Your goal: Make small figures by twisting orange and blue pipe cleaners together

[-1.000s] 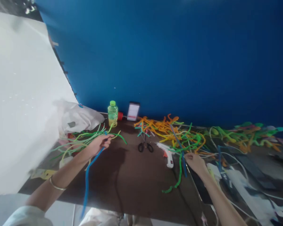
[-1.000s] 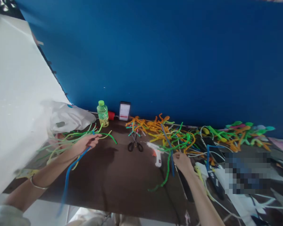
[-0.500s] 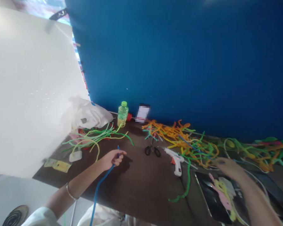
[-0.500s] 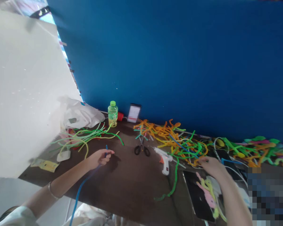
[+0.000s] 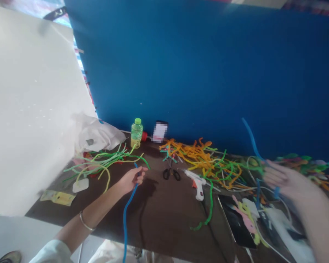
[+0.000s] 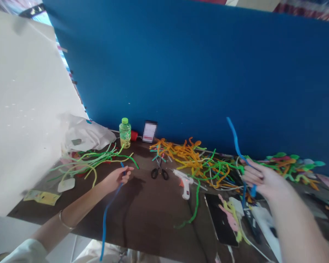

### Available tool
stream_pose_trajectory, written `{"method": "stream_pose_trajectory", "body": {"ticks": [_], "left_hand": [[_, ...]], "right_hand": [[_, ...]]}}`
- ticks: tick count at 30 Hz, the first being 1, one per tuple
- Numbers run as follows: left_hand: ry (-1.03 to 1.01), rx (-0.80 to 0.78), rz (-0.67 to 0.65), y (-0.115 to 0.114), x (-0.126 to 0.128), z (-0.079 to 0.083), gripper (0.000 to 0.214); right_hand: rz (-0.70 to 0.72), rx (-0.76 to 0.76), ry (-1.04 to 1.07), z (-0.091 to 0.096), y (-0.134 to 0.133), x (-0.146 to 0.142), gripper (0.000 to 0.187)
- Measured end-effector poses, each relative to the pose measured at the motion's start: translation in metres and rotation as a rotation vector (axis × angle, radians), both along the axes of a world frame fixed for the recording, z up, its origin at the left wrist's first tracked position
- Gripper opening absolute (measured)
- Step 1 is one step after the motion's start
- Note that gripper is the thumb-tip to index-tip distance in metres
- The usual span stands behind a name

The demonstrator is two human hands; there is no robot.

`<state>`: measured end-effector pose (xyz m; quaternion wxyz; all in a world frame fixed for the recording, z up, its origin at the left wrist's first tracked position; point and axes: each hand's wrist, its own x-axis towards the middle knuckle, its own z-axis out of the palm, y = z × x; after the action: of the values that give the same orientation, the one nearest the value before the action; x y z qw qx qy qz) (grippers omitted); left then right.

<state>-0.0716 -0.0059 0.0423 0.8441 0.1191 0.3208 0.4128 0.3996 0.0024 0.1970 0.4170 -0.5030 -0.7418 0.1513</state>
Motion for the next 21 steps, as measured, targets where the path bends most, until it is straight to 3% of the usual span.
{"method": "stream_pose_trajectory", "body": {"ticks": [1, 6, 11, 15, 21], "left_hand": [[-0.016, 0.018, 0.011, 0.003, 0.003, 0.004, 0.018], [-0.001, 0.041, 0.042, 0.016, 0.022, 0.03, 0.021], [-0.057, 0.139, 0.055, 0.024, 0.046, 0.054, 0.03], [-0.098, 0.188, 0.093, 0.028, 0.055, 0.056, 0.033], [0.074, 0.093, 0.192, 0.029, 0.053, 0.038, 0.024]], "right_hand": [[0.015, -0.057, 0.024, -0.006, -0.001, -0.014, 0.031], [-0.063, -0.467, 0.577, -0.037, -0.023, -0.109, 0.029], [-0.031, -0.817, 0.639, -0.07, -0.057, -0.209, 0.039], [-0.004, -0.869, 0.52, -0.093, -0.07, -0.25, 0.044], [-0.037, -0.818, 0.39, -0.11, -0.074, -0.263, 0.043]]}}
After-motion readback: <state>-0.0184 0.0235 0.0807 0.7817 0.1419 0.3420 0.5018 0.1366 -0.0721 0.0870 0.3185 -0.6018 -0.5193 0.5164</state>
